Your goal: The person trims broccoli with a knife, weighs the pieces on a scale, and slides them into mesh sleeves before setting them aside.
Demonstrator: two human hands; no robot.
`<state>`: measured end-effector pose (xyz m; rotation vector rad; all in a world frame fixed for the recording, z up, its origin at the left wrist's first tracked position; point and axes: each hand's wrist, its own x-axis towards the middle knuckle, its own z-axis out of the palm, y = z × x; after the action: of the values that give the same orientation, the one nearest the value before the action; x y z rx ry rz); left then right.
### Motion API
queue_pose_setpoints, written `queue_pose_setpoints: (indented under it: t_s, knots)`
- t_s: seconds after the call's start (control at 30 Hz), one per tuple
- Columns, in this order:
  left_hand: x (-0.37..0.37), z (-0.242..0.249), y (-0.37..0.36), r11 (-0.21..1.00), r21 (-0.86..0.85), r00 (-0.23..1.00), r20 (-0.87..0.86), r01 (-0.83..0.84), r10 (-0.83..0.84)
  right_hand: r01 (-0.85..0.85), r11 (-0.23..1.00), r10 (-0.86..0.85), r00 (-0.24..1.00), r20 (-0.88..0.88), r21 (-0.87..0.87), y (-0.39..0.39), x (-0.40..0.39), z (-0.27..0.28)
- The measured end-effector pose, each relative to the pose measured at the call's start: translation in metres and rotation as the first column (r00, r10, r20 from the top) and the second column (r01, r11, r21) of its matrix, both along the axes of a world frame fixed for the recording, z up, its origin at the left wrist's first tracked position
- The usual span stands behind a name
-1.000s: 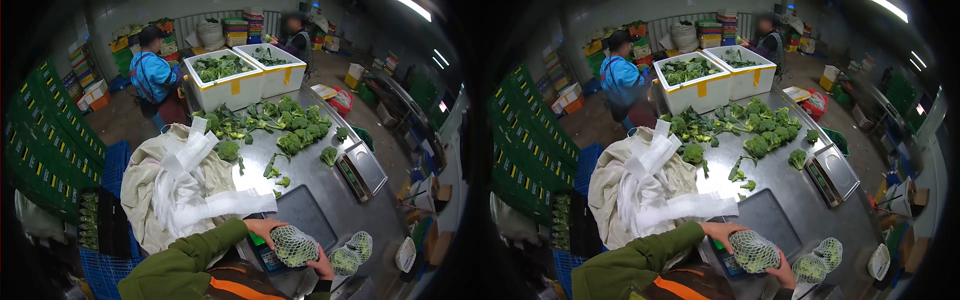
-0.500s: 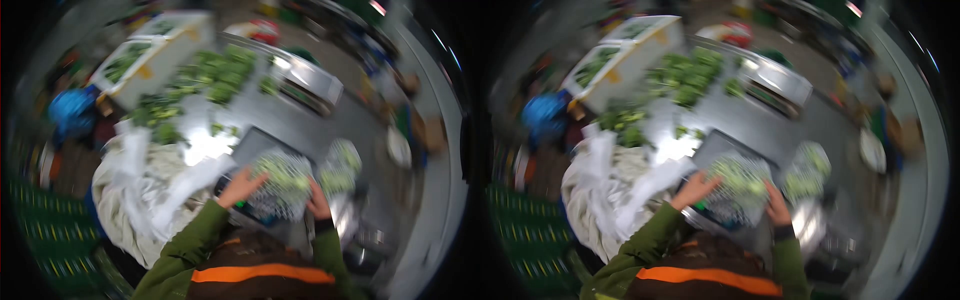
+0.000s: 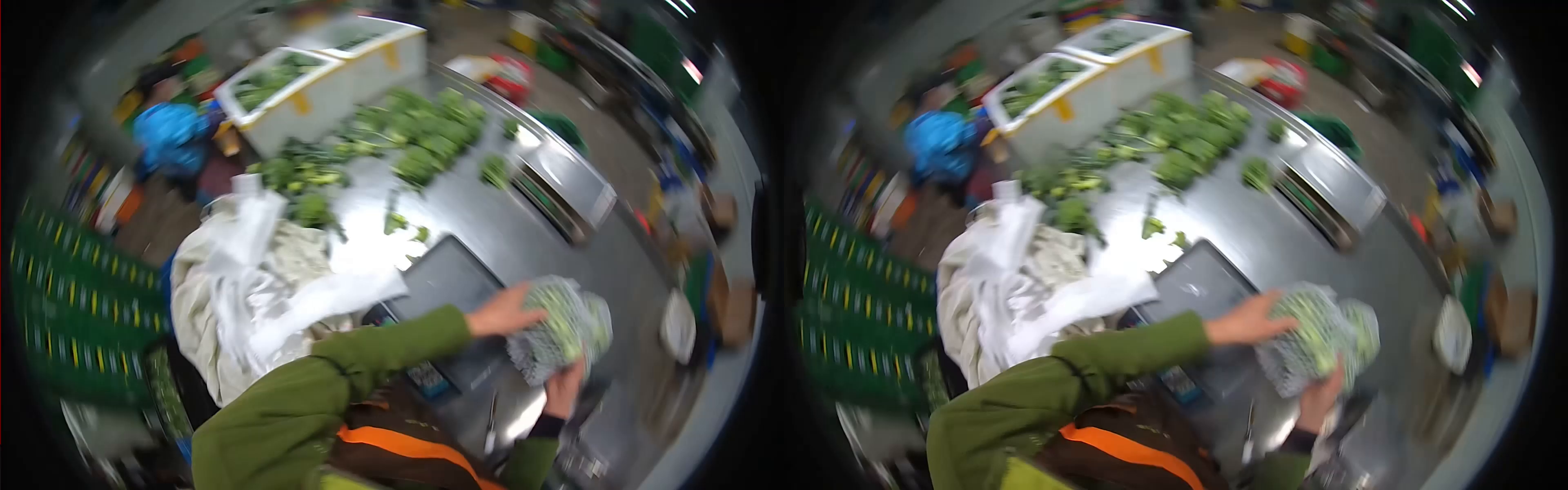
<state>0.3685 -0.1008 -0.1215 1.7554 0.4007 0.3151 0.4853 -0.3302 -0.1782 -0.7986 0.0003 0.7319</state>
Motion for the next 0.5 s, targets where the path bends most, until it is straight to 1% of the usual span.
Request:
queue_pose_setpoints:
  t_s: [0.03, 0.1, 0.13, 0.17, 0.2, 0.23, 0.27, 0.3, 0.33, 0.37, 0.4, 0.43, 0.47, 0.5]
  knots:
    - [0.028, -0.022, 0.001, 0.99, 0.121, 0.997, -0.011, -0.071, 0.073, 0.058, 0.994, -0.038, 0.975, 0.217, -0.09, 0.008, 0.017, 0.009]
    - [0.063, -0.02, 0.017, 0.995, 0.102, 1.0, -0.009, 0.017, -0.016, 0.217, 0.96, -0.165, 0.948, 0.272, -0.175, 0.018, 0.068, -0.006]
    - [0.081, -0.035, 0.017, 0.995, 0.103, 0.999, -0.048, -0.013, 0.018, 0.195, 0.97, -0.151, 0.951, 0.269, -0.144, 0.028, 0.085, -0.015]
    - [0.098, -0.052, 0.02, 0.995, 0.094, 0.995, -0.086, -0.041, 0.049, 0.229, 0.946, -0.147, 0.934, 0.325, -0.229, 0.039, 0.1, -0.018]
    - [0.113, -0.066, 0.025, 0.993, 0.108, 0.994, -0.085, -0.054, 0.063, 0.272, 0.909, -0.142, 0.915, 0.378, -0.317, 0.049, 0.111, -0.02]
    - [0.127, -0.081, 0.03, 0.996, 0.042, 0.995, -0.057, -0.076, 0.078, 0.259, 0.915, -0.133, 0.918, 0.375, -0.311, 0.061, 0.12, -0.022]
    - [0.134, -0.087, 0.036, 0.995, -0.027, 0.995, -0.031, -0.095, 0.094, 0.296, 0.874, -0.125, 0.904, 0.408, -0.387, 0.071, 0.126, -0.025]
    - [0.139, -0.095, 0.038, 0.994, -0.025, 0.994, -0.036, -0.103, 0.102, 0.334, 0.823, -0.116, 0.89, 0.441, -0.46, 0.078, 0.129, -0.029]
    - [0.143, -0.1, 0.039, 0.996, 0.036, 0.98, -0.177, -0.087, 0.092, 0.311, 0.76, -0.058, 0.907, 0.417, -0.57, 0.083, 0.139, -0.043]
    - [0.145, -0.103, 0.039, 0.994, 0.093, 0.945, -0.315, -0.058, 0.085, 0.307, 0.762, -0.059, 0.91, 0.411, -0.571, 0.079, 0.151, -0.071]
    - [0.154, -0.118, 0.042, 0.984, 0.165, 0.922, -0.387, 0.062, 0.007, 0.341, 0.6, 0.213, 0.804, 0.555, -0.724, 0.073, 0.164, -0.101]
    - [0.162, -0.138, 0.046, 0.984, 0.164, 0.922, -0.388, 0.064, 0.005, 0.425, 0.406, 0.497, 0.64, 0.586, -0.809, 0.069, 0.17, -0.12]
    - [0.17, -0.163, 0.049, 0.978, 0.146, 0.893, -0.446, 0.148, -0.069, 0.484, 0.311, 0.628, 0.541, 0.559, -0.818, 0.066, 0.17, -0.126]
    - [0.173, -0.175, 0.047, 0.965, 0.12, 0.855, -0.499, 0.232, -0.143, 0.487, 0.304, 0.632, 0.54, 0.556, -0.819, 0.067, 0.166, -0.122]
